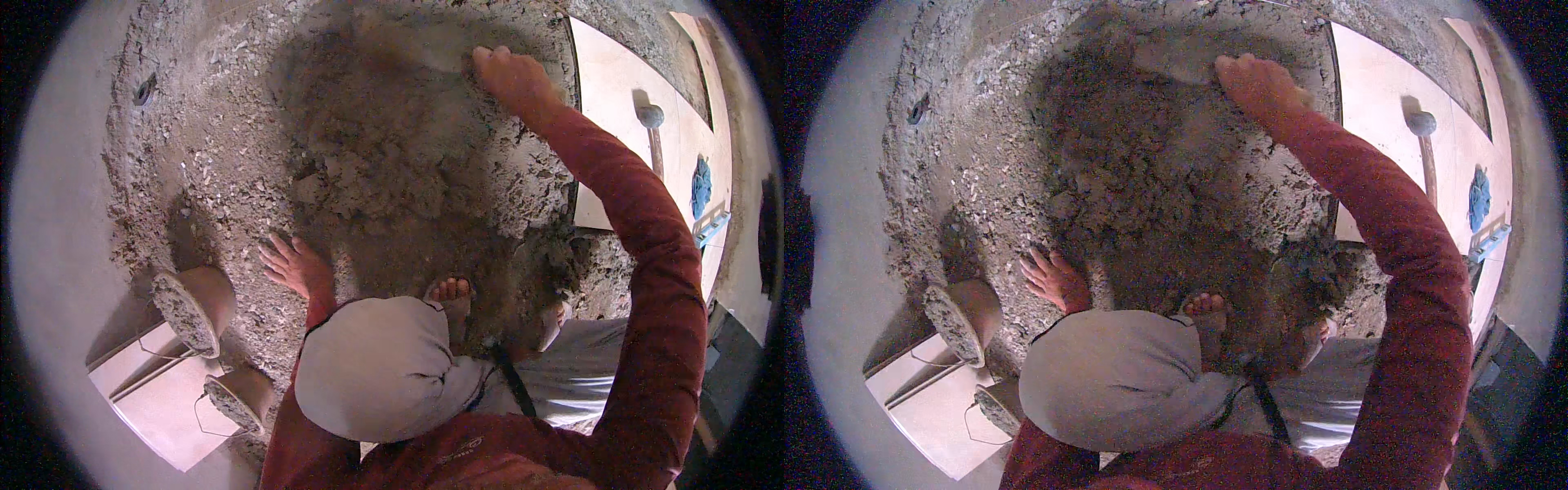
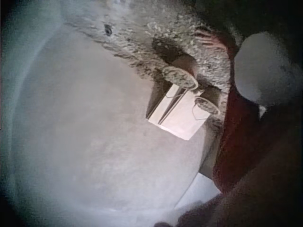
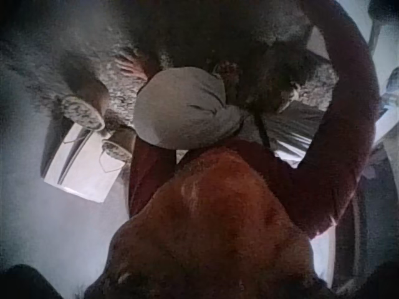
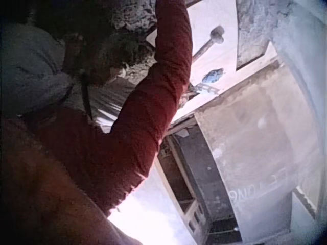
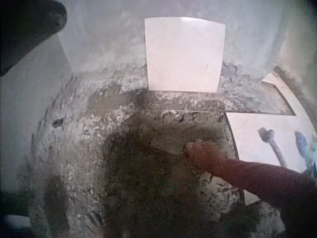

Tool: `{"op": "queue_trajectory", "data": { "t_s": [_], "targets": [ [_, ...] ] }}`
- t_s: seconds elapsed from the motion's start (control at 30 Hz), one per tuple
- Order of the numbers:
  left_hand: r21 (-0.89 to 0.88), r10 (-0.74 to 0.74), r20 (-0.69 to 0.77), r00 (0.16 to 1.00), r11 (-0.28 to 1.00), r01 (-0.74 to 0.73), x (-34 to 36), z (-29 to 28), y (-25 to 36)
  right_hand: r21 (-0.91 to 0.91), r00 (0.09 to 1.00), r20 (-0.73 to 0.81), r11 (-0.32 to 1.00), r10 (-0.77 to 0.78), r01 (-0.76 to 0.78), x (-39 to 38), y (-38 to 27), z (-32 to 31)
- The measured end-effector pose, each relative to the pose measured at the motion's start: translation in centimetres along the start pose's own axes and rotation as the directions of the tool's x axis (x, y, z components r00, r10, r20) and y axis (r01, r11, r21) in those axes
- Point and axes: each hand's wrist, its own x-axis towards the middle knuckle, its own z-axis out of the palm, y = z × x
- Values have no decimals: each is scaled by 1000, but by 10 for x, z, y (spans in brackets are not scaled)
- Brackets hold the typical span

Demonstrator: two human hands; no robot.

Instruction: The person hammers a tile into place, wipes it with a cloth, and then uses a trowel to spread mortar onto the floor for the next tile.

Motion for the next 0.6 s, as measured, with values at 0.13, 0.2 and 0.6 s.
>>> {"op": "queue_trajectory", "data": {
  "t_s": [0.13,0.2,0.6],
  "targets": [
    [-3,-8,2,1000,1000,8,1,6,-7,101,993,1,988,116,-115,30,13,32],
    [-17,-10,13,1000,1000,11,1,4,-8,156,989,25,976,147,-149,42,18,38],
    [61,-7,40,999,998,5,2,4,-13,856,869,493,150,52,-494,58,10,-50]
  ]
}}
